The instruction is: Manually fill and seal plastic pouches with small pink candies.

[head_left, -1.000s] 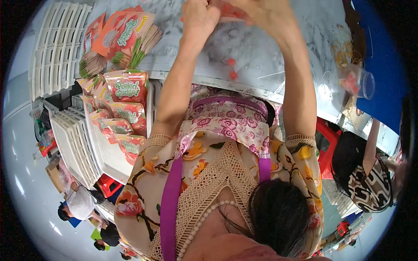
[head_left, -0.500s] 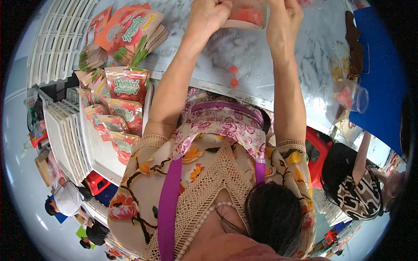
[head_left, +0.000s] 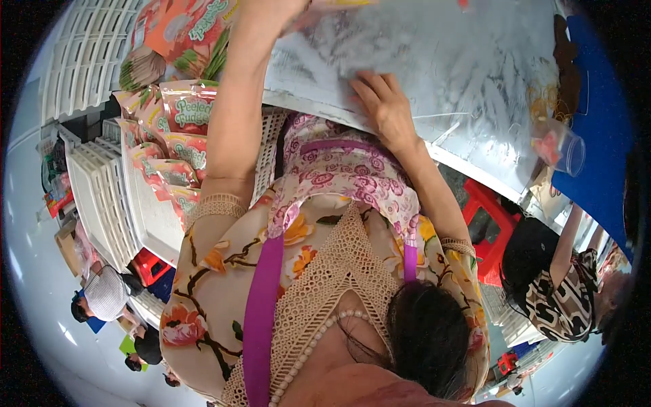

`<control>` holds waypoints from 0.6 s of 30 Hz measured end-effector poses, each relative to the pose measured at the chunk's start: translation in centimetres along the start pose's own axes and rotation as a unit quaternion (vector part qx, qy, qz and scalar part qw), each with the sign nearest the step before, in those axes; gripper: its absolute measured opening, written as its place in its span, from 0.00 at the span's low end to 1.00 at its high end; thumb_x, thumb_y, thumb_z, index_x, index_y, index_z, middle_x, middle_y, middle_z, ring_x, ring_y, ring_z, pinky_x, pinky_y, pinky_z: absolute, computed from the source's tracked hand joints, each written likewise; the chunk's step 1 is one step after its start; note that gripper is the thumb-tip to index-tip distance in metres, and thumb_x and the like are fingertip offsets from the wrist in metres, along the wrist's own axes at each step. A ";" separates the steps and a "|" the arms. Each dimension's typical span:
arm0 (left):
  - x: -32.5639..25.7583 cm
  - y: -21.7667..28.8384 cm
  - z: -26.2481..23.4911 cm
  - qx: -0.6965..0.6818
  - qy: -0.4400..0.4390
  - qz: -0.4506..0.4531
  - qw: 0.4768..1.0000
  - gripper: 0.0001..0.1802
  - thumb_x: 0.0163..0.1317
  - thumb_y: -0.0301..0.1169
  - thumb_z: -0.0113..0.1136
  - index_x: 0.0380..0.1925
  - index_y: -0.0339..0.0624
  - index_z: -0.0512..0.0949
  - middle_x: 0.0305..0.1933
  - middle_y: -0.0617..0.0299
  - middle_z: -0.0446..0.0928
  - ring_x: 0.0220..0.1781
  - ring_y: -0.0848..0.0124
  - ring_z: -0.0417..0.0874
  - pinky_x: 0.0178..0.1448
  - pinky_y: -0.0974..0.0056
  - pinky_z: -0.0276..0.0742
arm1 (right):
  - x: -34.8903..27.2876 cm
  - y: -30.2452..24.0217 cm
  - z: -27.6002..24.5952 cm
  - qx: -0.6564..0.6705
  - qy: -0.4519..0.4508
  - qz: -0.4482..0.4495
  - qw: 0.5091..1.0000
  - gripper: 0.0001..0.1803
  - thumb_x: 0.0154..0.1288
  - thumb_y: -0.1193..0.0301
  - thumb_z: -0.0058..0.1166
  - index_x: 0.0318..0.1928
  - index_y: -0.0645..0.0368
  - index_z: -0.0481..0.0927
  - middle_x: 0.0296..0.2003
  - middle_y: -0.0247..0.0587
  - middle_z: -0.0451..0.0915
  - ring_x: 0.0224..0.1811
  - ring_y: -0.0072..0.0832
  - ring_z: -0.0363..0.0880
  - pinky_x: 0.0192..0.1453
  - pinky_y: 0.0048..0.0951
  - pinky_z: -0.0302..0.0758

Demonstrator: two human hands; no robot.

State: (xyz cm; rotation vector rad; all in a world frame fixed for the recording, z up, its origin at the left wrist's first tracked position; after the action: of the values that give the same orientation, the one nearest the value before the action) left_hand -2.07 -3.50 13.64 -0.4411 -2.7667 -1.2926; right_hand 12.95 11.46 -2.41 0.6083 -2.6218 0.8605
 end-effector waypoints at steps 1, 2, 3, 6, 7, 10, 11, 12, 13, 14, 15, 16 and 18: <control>-0.2 0.1 0.0 -0.001 0.003 0.005 1.000 0.14 0.56 0.36 0.52 0.22 0.34 0.75 0.16 0.51 0.70 0.20 0.70 0.74 0.28 0.62 0.67 | -0.3 0.6 -0.3 -0.004 0.003 -0.003 1.000 0.16 0.54 0.76 0.59 0.46 0.59 0.79 0.47 0.43 0.77 0.47 0.42 0.74 0.48 0.34 0.76; -0.4 0.1 0.2 0.024 -0.015 -0.003 1.000 0.15 0.57 0.36 0.52 0.23 0.33 0.75 0.16 0.50 0.70 0.20 0.68 0.74 0.28 0.61 0.66 | -0.5 1.4 -0.6 0.022 -0.018 0.011 1.000 0.16 0.54 0.77 0.59 0.45 0.59 0.79 0.44 0.43 0.78 0.45 0.43 0.75 0.48 0.35 0.76; -0.8 0.3 0.0 0.052 -0.029 -0.012 0.998 0.16 0.57 0.37 0.52 0.23 0.33 0.74 0.16 0.48 0.70 0.19 0.65 0.74 0.28 0.60 0.66 | -0.8 2.0 -0.9 0.050 -0.039 0.021 0.998 0.15 0.54 0.77 0.59 0.44 0.60 0.80 0.42 0.43 0.78 0.44 0.44 0.75 0.47 0.35 0.75; -2.5 1.3 0.4 0.124 0.004 0.010 0.992 0.16 0.59 0.36 0.52 0.26 0.32 0.75 0.18 0.45 0.72 0.20 0.65 0.75 0.29 0.60 0.68 | 1.3 3.7 -3.3 0.209 0.114 0.200 0.950 0.07 0.59 0.77 0.59 0.40 0.60 0.82 0.31 0.33 0.80 0.30 0.28 0.76 0.35 0.27 0.74; -2.8 1.3 0.6 0.122 0.009 0.013 0.992 0.16 0.59 0.36 0.52 0.26 0.32 0.75 0.18 0.45 0.72 0.20 0.65 0.75 0.29 0.60 0.68 | 2.7 3.5 -5.4 0.353 0.156 0.358 0.850 0.06 0.61 0.76 0.59 0.39 0.59 0.83 0.28 0.29 0.80 0.26 0.21 0.74 0.32 0.23 0.73; -3.5 0.1 2.1 -0.001 0.017 0.063 0.998 0.14 0.61 0.35 0.52 0.32 0.33 0.78 0.22 0.43 0.74 0.21 0.66 0.77 0.31 0.60 0.70 | 7.8 1.1 -11.0 0.346 0.276 0.348 0.827 0.06 0.63 0.75 0.59 0.40 0.58 0.84 0.27 0.25 0.79 0.27 0.12 0.72 0.30 0.15 0.69; -3.3 -0.8 2.6 0.005 0.010 0.047 0.999 0.14 0.61 0.35 0.52 0.35 0.36 0.80 0.24 0.46 0.77 0.25 0.67 0.79 0.34 0.62 0.72 | 9.4 0.0 -12.0 0.360 0.310 0.264 0.839 0.06 0.63 0.74 0.59 0.40 0.59 0.84 0.28 0.26 0.80 0.28 0.14 0.73 0.32 0.17 0.71; -3.0 -1.5 3.2 0.012 0.004 0.031 0.999 0.15 0.61 0.35 0.51 0.39 0.38 0.81 0.27 0.49 0.80 0.28 0.68 0.81 0.37 0.63 0.74 | 10.5 -0.8 -12.3 0.370 0.341 0.178 0.846 0.07 0.63 0.73 0.59 0.41 0.59 0.83 0.29 0.27 0.80 0.29 0.16 0.74 0.34 0.18 0.72; -2.5 -1.0 3.4 0.016 -0.006 0.018 1.000 0.16 0.61 0.35 0.51 0.43 0.40 0.83 0.29 0.52 0.83 0.32 0.69 0.84 0.40 0.65 0.76 | 11.2 -1.0 -12.1 0.363 0.349 0.176 0.846 0.07 0.63 0.73 0.59 0.41 0.59 0.83 0.29 0.27 0.80 0.29 0.16 0.74 0.34 0.18 0.72; -2.9 -0.2 3.5 0.013 -0.010 0.046 0.999 0.17 0.62 0.35 0.50 0.46 0.41 0.82 0.30 0.52 0.84 0.31 0.71 0.83 0.39 0.66 0.75 | 12.1 -1.3 -11.9 0.236 0.283 0.105 0.924 0.08 0.64 0.74 0.57 0.43 0.61 0.82 0.33 0.32 0.81 0.35 0.21 0.76 0.42 0.23 0.73; -3.0 0.1 3.4 0.012 -0.009 0.051 0.999 0.17 0.62 0.35 0.50 0.46 0.41 0.82 0.30 0.52 0.84 0.31 0.71 0.83 0.39 0.66 0.75 | 12.7 -1.5 -11.7 0.104 0.205 0.030 0.973 0.09 0.65 0.74 0.54 0.44 0.63 0.80 0.38 0.37 0.82 0.42 0.27 0.79 0.50 0.27 0.73; -3.1 0.1 3.4 -0.007 -0.013 0.039 0.999 0.17 0.62 0.36 0.50 0.43 0.40 0.82 0.29 0.48 0.81 0.31 0.60 0.82 0.41 0.62 0.76 | 12.6 -1.2 -11.5 0.101 0.209 0.028 0.972 0.09 0.65 0.74 0.54 0.44 0.63 0.80 0.38 0.37 0.82 0.42 0.27 0.79 0.50 0.27 0.73; -3.1 -0.2 3.4 -0.025 -0.015 0.025 0.999 0.17 0.61 0.37 0.49 0.41 0.39 0.82 0.27 0.43 0.79 0.31 0.49 0.82 0.43 0.59 0.76 | 12.3 -1.1 -10.5 0.126 0.178 0.004 0.976 0.21 0.61 0.77 0.57 0.56 0.60 0.74 0.45 0.43 0.80 0.47 0.30 0.77 0.53 0.27 0.73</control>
State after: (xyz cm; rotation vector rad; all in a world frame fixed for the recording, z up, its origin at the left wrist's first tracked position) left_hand 1.06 -1.77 10.80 -0.5325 -2.7334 -1.3585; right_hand 4.62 13.51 11.38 0.4532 -2.2137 1.1955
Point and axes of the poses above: each hand's wrist, its own x-axis towards the middle knuckle, its own z-axis out of the palm, y = z × x, the point moved 1 cm from there along x, towards the middle knuckle
